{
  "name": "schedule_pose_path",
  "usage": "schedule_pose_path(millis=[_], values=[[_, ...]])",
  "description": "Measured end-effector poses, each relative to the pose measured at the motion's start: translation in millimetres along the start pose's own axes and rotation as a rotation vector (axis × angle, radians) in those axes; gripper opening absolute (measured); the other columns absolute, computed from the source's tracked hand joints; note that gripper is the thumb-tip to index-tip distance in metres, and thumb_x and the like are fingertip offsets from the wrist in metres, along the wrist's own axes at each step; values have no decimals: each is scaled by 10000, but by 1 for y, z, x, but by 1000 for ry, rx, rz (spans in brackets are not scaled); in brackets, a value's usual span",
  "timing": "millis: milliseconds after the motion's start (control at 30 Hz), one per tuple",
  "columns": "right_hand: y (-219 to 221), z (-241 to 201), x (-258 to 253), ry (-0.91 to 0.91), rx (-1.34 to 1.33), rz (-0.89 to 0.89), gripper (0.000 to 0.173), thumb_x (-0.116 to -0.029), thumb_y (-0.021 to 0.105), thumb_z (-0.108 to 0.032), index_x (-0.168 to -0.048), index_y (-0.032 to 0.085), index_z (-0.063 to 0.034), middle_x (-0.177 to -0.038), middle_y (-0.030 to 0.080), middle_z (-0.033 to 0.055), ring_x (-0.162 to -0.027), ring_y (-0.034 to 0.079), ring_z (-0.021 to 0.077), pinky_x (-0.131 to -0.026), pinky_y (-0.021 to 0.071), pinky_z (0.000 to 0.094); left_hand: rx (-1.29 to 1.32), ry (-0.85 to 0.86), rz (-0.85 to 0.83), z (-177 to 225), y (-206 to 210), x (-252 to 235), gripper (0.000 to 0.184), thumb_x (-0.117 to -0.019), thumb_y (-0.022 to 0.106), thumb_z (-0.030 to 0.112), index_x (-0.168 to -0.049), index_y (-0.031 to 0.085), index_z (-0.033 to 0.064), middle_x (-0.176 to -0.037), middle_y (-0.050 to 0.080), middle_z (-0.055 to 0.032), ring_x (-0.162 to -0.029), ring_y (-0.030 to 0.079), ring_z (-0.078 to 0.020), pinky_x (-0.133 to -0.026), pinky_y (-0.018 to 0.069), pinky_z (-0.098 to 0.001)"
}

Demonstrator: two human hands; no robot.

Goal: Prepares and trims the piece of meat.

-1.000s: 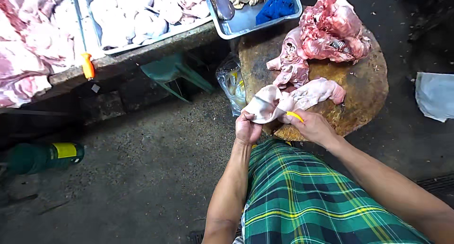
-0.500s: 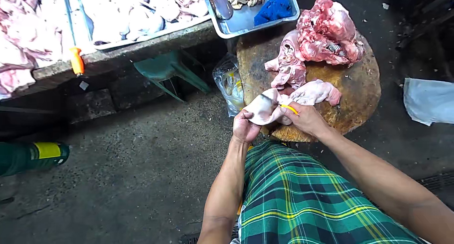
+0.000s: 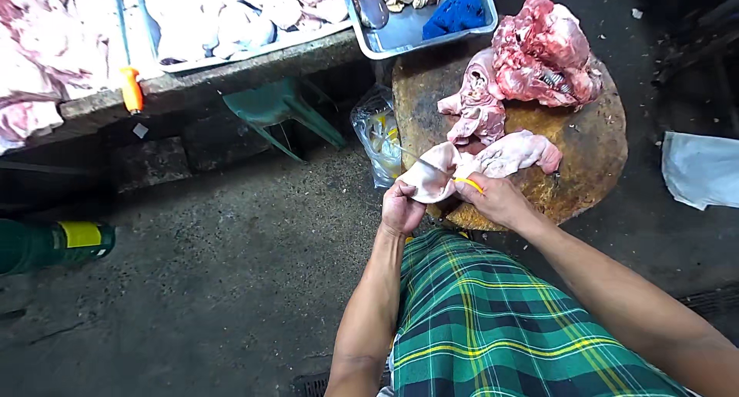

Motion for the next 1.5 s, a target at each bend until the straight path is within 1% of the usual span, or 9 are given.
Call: schedule_pose_path(millis=[267, 400, 600, 733, 867, 967, 1167, 1333, 1500], values=[[2, -3, 8, -27, -13, 34, 533, -1047, 411, -634, -1025, 691, -180, -727, 658, 53, -679, 678, 238, -617, 558, 526, 60, 14, -36, 0, -4, 3, 270, -934, 427, 88, -1129, 609, 51, -1118, 681, -140, -1075, 666, -259, -984, 532, -482], [1, 14, 1, 134, -11, 17, 583, -1041, 394, -656, -1039, 682, -149, -773, 676, 114, -738, 694, 320, -668, 550, 598, -75, 46, 65, 0, -5, 3, 278, -950, 409, 70, -1163, 587, 54, -1128, 681, -121, -1084, 662, -233, -987, 532, -464], [2, -25, 25, -85, 48, -13, 535, -1039, 412, -646, -1053, 687, -186, -787, 671, 40, -723, 687, 226, -641, 575, 504, -216, 76, 116, 5, -1, 4, 256, -921, 465, 59, -1149, 581, 51, -1098, 681, -117, -1043, 670, -232, -938, 554, -456], [-2, 14, 9, 104, 4, 17, 542, -1054, 419, -613, -1080, 689, -143, -801, 686, 124, -753, 698, 330, -670, 556, 608, -422, 67, 175, 15, -4, 15, 347, -979, 458, 116, -1285, 590, 21, -1201, 682, -139, -1108, 664, -237, -978, 545, -452], [-7, 27, 12, 166, -51, 11, 533, -1053, 412, -617, -1037, 677, -155, -771, 660, 97, -729, 674, 296, -655, 535, 580, -1259, -37, 402, 48, 2, 59, 307, -1069, 533, 376, -1231, 653, 144, -851, 692, -97, -645, 649, -216, -587, 565, -412], [-5, 21, 19, 127, -36, 15, 532, -1046, 420, -628, -1045, 680, -163, -732, 643, 82, -668, 659, 280, -599, 534, 551, -1286, 55, 483, 56, 2, 67, 269, -1049, 599, 338, -1195, 618, 113, -734, 688, -93, -494, 629, -215, -459, 558, -370], [10, -29, 31, -126, 105, -138, 529, -1036, 418, -642, -1007, 677, -182, -764, 658, 32, -707, 679, 224, -625, 566, 508, -1282, 315, 485, 52, 1, 73, 179, -1051, 582, 255, -1126, 638, 102, -830, 695, -73, -588, 663, -192, -533, 601, -392], [-12, -18, 16, -38, 173, -77, 548, -1042, 416, -637, -1039, 690, -162, -756, 674, 87, -728, 697, 307, -643, 558, 583, -1469, 617, 352, 50, 11, 83, 144, -1024, 631, 130, -1142, 681, 66, -1059, 676, -69, -814, 682, -130, -720, 616, -318], [-13, -42, 29, -224, 209, -141, 538, -1039, 401, -641, -1002, 689, -188, -759, 651, 13, -695, 673, 214, -611, 565, 488, -1552, 835, 251, 45, 15, 85, 117, -973, 650, 33, -1078, 704, 35, -1121, 674, -97, -1026, 679, -168, -892, 598, -342]])
Point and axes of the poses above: each hand's wrist, its own x-axis away from the middle knuckle, its own y-axis out of the palm, z = x × y, the point moved 9 cm from there along -x, towards the middle knuckle
